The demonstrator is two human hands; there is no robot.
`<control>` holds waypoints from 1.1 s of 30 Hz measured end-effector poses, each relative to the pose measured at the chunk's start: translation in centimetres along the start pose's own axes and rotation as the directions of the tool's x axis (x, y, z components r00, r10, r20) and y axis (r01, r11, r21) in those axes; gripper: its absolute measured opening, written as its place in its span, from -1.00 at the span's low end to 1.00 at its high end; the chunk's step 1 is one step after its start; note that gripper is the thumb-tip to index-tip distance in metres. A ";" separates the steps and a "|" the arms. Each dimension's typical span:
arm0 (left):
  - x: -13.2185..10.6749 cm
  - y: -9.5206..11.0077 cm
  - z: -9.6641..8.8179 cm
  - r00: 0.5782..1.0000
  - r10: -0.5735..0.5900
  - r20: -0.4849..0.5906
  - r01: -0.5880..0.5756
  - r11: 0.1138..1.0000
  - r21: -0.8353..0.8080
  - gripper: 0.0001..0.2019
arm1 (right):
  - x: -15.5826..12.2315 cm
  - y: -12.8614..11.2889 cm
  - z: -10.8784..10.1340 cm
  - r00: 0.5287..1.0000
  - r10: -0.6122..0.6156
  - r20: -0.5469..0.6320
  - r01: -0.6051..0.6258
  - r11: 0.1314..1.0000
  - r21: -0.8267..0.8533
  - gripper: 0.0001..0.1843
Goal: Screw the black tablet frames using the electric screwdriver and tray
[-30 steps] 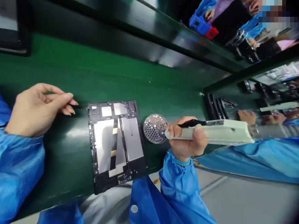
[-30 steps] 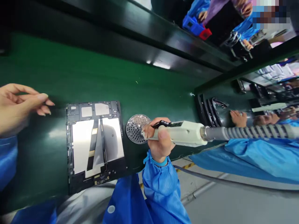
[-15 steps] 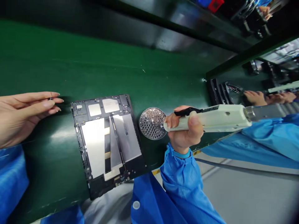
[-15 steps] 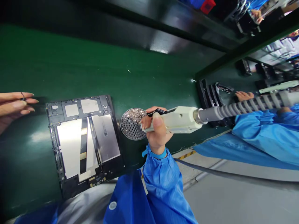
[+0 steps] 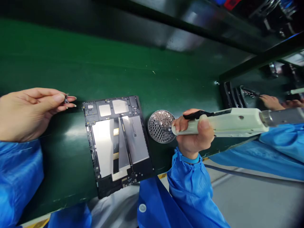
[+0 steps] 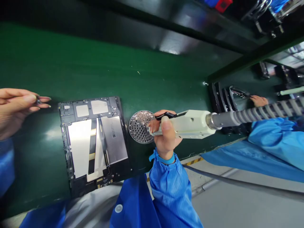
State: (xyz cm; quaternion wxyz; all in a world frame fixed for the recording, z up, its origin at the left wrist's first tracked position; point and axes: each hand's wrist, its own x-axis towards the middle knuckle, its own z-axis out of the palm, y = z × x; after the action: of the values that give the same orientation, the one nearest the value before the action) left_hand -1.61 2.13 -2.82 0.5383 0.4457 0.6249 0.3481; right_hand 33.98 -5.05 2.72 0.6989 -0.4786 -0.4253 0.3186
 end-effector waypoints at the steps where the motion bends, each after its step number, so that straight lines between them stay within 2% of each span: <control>1: -0.5 0.9 0.8 0.998 0.053 -0.034 -0.053 0.999 0.002 -0.79 | 0.0 0.0 0.0 1.000 -0.001 -0.006 0.001 1.000 0.003 -0.73; 3: -1.2 2.3 1.9 0.995 0.078 -0.066 -0.077 0.997 0.009 -0.84 | 0.1 0.0 0.0 1.000 0.007 -0.017 -0.007 1.000 0.008 -0.71; 6: -1.6 3.1 2.6 0.996 -0.019 -0.086 0.016 0.999 -0.034 -0.90 | 0.1 0.0 -0.1 0.999 0.023 -0.024 -0.023 1.000 0.006 -0.70; 12: -1.6 2.7 2.1 0.992 -0.019 -0.128 0.009 0.997 -0.079 -0.96 | 0.1 0.0 0.1 0.999 0.032 -0.025 -0.032 0.999 0.022 -0.67; 18: -1.5 2.3 2.0 0.993 0.028 -0.117 -0.036 0.997 -0.066 -0.79 | 0.2 -0.1 0.2 0.999 0.021 -0.027 -0.021 1.000 -0.007 -0.70; 22: -1.5 2.2 1.9 0.993 0.056 -0.107 -0.062 0.997 -0.051 -0.86 | 0.2 -0.1 0.0 0.999 0.024 -0.041 -0.025 1.000 -0.011 -0.71; 30: -1.9 4.1 3.1 0.990 -0.043 -0.138 0.030 0.995 -0.097 -0.98 | 0.2 0.3 0.4 0.999 0.024 -0.026 -0.024 0.999 -0.029 -0.72; 33: -1.8 4.5 3.5 0.980 -0.022 -0.195 0.011 0.998 -0.060 -0.91 | 0.1 -0.1 0.3 0.999 0.019 -0.032 -0.020 0.999 -0.032 -0.70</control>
State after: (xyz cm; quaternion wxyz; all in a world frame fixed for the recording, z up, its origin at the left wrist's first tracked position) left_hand 2.66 1.97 1.36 0.4898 0.3881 0.6682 0.4038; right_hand 33.80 -4.86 2.94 0.6947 -0.4988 -0.4146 0.3108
